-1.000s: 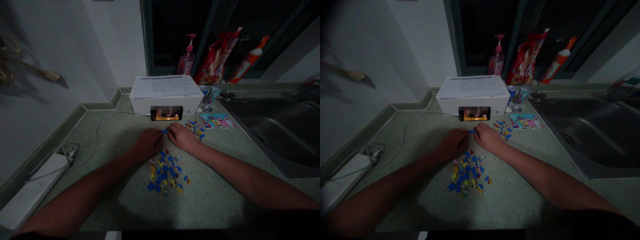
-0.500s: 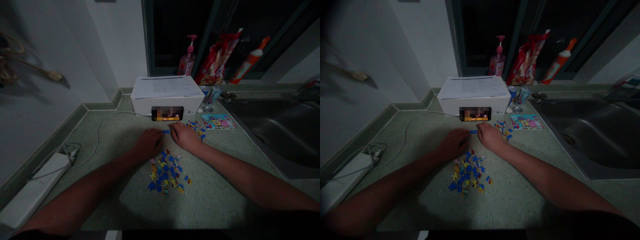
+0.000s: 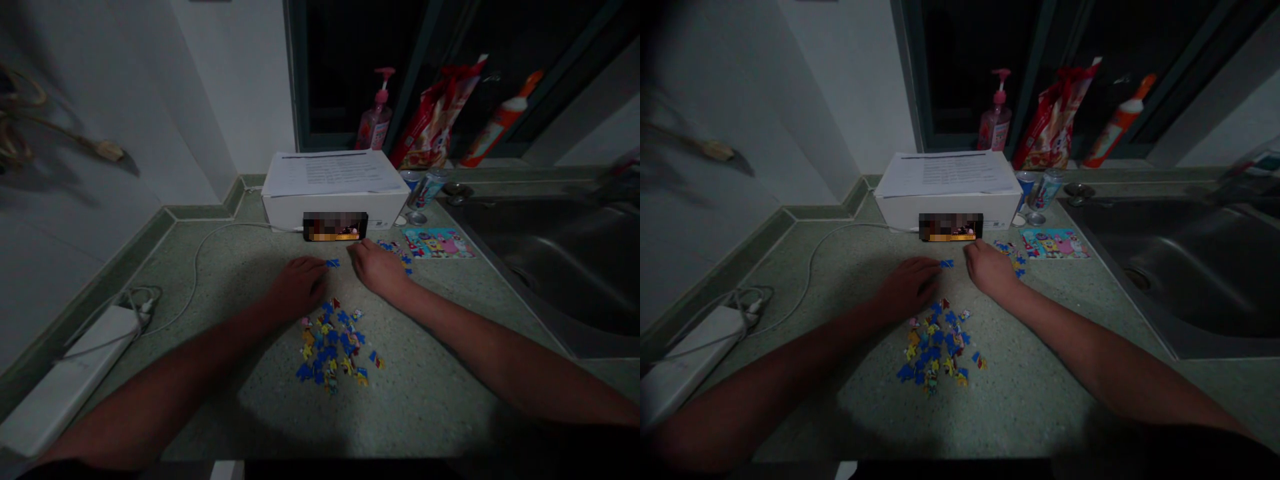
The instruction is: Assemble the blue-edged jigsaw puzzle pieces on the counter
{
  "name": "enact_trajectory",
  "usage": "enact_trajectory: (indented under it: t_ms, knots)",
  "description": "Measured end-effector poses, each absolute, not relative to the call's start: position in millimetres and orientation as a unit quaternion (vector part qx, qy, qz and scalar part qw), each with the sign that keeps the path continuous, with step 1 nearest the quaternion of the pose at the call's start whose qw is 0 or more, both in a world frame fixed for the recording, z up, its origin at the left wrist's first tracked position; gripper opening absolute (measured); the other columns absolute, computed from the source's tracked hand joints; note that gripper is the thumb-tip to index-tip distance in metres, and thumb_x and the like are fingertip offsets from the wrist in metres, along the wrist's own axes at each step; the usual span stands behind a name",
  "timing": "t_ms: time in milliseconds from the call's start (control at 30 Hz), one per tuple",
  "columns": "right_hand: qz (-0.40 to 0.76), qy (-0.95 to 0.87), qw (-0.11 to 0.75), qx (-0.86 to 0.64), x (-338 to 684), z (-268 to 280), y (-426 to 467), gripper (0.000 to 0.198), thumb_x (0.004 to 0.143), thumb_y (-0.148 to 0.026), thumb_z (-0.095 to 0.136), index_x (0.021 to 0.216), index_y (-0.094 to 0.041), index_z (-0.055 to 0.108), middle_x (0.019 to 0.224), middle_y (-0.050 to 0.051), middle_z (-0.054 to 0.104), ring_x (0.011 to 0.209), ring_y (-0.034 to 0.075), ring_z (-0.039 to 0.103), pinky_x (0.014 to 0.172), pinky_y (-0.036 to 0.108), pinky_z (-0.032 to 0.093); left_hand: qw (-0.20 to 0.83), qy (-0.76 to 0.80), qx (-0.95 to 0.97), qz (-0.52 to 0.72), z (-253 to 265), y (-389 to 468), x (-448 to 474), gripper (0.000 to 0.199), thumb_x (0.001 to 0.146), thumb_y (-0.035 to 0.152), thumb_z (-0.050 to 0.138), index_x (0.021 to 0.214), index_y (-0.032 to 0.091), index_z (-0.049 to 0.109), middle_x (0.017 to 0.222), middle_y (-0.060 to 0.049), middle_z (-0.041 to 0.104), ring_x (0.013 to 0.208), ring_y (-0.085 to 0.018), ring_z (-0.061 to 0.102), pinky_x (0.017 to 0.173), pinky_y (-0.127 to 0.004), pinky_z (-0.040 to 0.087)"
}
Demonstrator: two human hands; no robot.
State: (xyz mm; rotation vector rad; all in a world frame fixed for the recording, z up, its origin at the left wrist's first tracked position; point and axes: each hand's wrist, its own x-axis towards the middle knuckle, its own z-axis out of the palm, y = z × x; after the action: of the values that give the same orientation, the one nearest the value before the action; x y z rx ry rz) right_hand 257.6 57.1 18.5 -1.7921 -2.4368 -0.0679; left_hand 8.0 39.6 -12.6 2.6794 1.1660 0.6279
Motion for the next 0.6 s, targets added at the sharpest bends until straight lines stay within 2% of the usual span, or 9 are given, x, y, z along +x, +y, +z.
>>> enact_trajectory:
  t_ms: [333, 600]
  knots:
    - [-0.049, -0.797, 0.044, -0.6, 259.8, 18.3, 58.5, 0.033, 0.115, -0.022, 0.043, 0.124, -0.018, 0.075, 0.119, 0.017, 0.074, 0.097, 0.028, 0.072, 0.065, 0.036, 0.037, 0.08, 0.387, 0.893, 0.213, -9.5, 38.3, 8.9, 0.034, 0.104, 0.019, 0.063, 0.137, 0.019, 0.073, 0.144, -0.013, 0.075, 0.137, -0.03, 0.067, 0.122, -0.057, 0.053]
    - [-0.063, -0.816, 0.068, -0.571, 261.2, 11.8, 59.9, 0.035, 0.113, -0.019, 0.041, 0.114, -0.017, 0.075, 0.111, 0.015, 0.074, 0.087, 0.025, 0.066, 0.067, 0.036, 0.033, 0.077, 0.384, 0.894, 0.218, -13.7, 39.7, 7.5, 0.034, 0.105, 0.02, 0.062, 0.138, 0.02, 0.072, 0.144, -0.012, 0.075, 0.138, -0.03, 0.066, 0.122, -0.058, 0.053]
